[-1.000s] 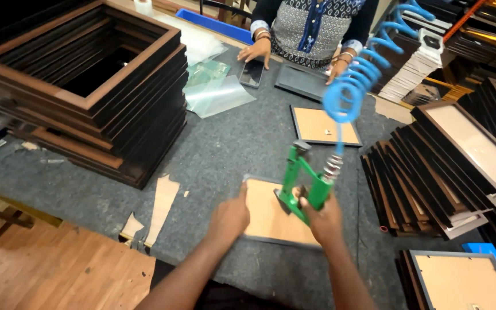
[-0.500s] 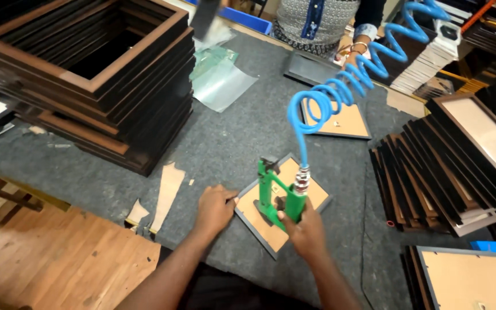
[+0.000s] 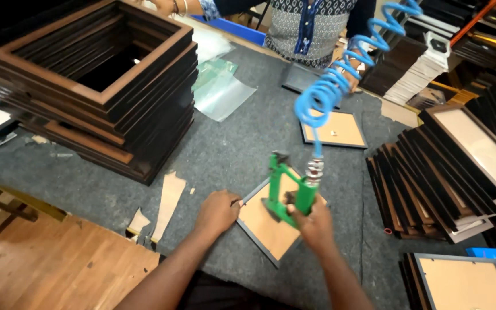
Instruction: The person uses a pneumatic staple gun to attach backing boards to picture frames. They repeatedly pick up frames, align the backing, and staple the edges before stacking the finished units.
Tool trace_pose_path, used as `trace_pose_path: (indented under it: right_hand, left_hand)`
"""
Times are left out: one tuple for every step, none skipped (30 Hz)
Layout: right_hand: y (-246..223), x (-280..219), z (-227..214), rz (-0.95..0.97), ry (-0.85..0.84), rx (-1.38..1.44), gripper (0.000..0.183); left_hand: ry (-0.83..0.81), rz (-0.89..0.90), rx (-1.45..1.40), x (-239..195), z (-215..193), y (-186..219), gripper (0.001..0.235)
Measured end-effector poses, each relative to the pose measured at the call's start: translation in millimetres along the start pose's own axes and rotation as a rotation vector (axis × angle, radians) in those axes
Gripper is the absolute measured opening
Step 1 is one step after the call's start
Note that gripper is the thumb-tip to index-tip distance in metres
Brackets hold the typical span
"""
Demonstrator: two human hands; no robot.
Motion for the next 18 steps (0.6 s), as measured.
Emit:
trace_pose_path:
  right_hand:
    - [8, 5, -9, -0.004, 0.002, -0.005, 0.036]
    - [17, 10, -19, -0.008, 0.062, 0.080, 0.036]
    - [25, 14, -29, -0.013, 0.120, 0.165, 0.037]
    - [38, 20, -35, -0.018, 0.120, 0.160, 0.037]
    - [50, 25, -42, -0.033, 0.147, 0.112, 0.034]
    - [62, 31, -49, -0.048, 0.173, 0.063, 0.033]
    - [72, 36, -51, -0.055, 0.176, 0.059, 0.033]
    - [82, 41, -53, -0.044, 0.155, 0.026, 0.030]
    - [92, 47, -55, -0.031, 0.129, -0.006, 0.028]
    - [94, 55, -54, -0.035, 0.128, -0.011, 0.028]
    - [96, 58, -49, -0.052, 0.126, 0.077, 0.030]
    - [99, 61, -44, -0.067, 0.124, 0.164, 0.033]
    - [93, 63, -43, -0.060, 0.125, 0.167, 0.033]
    - [87, 65, -42, -0.012, 0.122, 0.089, 0.031]
    - [81, 73, -39, 0.026, 0.121, 0.014, 0.030]
    - [87, 76, -41, 0.024, 0.123, 0.018, 0.030]
    - [91, 76, -43, -0.038, 0.072, -0.020, 0.029]
    - [94, 75, -46, -0.100, 0.021, -0.058, 0.029]
  left_hand:
    - [0.002, 0.005, -0.004, 11, 8, 0, 0.024]
    - [-0.021, 0.021, -0.012, 23, 17, 0, 0.025]
    - [-0.043, 0.036, -0.020, 34, 26, 0, 0.028]
    - [-0.040, 0.041, -0.025, 41, 33, 7, 0.028]
    - [-0.039, 0.068, -0.019, 48, 41, 16, 0.030]
    - [-0.038, 0.095, -0.012, 56, 49, 24, 0.033]
    - [-0.033, 0.102, -0.016, 60, 50, 32, 0.033]
    - [-0.068, 0.082, 0.068, 65, 53, 38, 0.033]
    - [-0.104, 0.056, 0.151, 69, 56, 44, 0.033]
    - [-0.100, 0.058, 0.146, 72, 58, 47, 0.033]
    - [-0.092, 0.038, 0.127, 71, 60, 46, 0.034]
    - [-0.084, 0.019, 0.108, 71, 63, 44, 0.037]
    - [-0.090, 0.015, 0.111, 71, 67, 42, 0.037]
    - [-0.086, 0.020, 0.125, 71, 70, 40, 0.037]
    - [-0.073, 0.029, 0.141, 76, 70, 39, 0.038]
    - [-0.070, 0.031, 0.145, 77, 68, 39, 0.038]
    - [-0.084, 0.023, 0.118, 75, 68, 41, 0.038]
    - [-0.098, 0.015, 0.090, 73, 67, 42, 0.039]
Point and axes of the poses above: each hand's wrist, its own x-axis towards the middle knuckle, its own z-axis out of the palm, y = z × x, the point moved 2 cm from there along x, towards the middle knuckle, and after that the axes turned 13 degrees about -z, right-handed, at the moved point
